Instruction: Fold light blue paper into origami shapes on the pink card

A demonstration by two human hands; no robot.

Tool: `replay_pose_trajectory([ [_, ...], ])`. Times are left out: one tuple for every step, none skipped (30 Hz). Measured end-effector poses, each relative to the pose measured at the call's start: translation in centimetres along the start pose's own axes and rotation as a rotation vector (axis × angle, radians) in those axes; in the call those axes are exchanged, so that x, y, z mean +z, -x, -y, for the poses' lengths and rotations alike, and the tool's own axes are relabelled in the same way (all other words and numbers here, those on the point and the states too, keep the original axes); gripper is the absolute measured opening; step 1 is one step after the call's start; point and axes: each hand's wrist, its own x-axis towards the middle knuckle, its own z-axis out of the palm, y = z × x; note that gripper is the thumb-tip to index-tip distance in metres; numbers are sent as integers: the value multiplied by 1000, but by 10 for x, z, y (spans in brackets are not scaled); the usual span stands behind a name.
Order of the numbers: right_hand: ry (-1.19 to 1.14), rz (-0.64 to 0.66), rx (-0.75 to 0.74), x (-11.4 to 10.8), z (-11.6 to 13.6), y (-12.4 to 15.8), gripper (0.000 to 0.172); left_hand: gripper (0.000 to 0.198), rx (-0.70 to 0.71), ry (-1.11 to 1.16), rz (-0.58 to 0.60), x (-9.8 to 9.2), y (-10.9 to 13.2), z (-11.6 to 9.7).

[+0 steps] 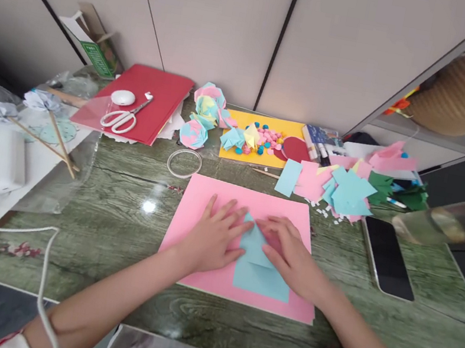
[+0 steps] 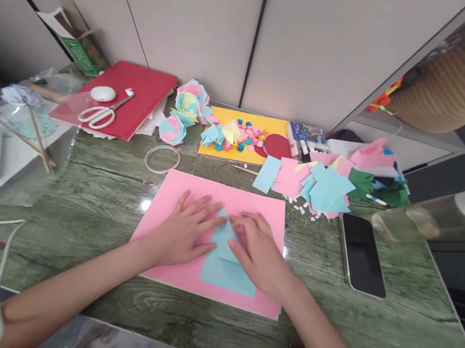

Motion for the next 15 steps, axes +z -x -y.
replay_pose_trajectory([
  [44,-1,-30,-1,2,-4,30,51,5,-5,-12,0,0,-1],
  [92,-1,-53,-1,3,-8,28,50,9,-7,-23,-1,1,-1],
  [140,0,-72,-2,5,-12,25,50,11,-5,-34,0,2,-1],
  [187,1,-90,-1,7,-16,22,51,12,-2,-45,0,2,-1],
  [232,2,-106,-1,9,-19,20,53,12,3,-55,1,3,-1],
  [275,1,-121,0,11,-21,19,56,13,9,-63,2,3,-1],
  [316,-2,-137,2,12,-22,18,60,13,16,-71,3,4,0],
  [355,-5,-154,3,13,-23,19,63,10,22,-76,4,5,0],
  [393,-11,-171,5,14,-23,20,67,5,26,-80,5,5,1],
  [429,-15,-189,6,14,-23,20,69,-2,27,-82,6,6,1],
  [465,-19,-206,7,15,-22,21,71,-11,27,-82,7,6,1],
  [500,-23,-222,8,16,-21,21,73,-18,26,-81,8,6,1],
  [534,-26,-238,8,16,-20,22,74,-25,25,-78,8,6,1],
  [564,-30,-252,8,17,-20,23,75,-29,25,-74,8,6,1],
  [592,-34,-264,8,18,-19,24,75,-33,26,-70,7,6,1],
])
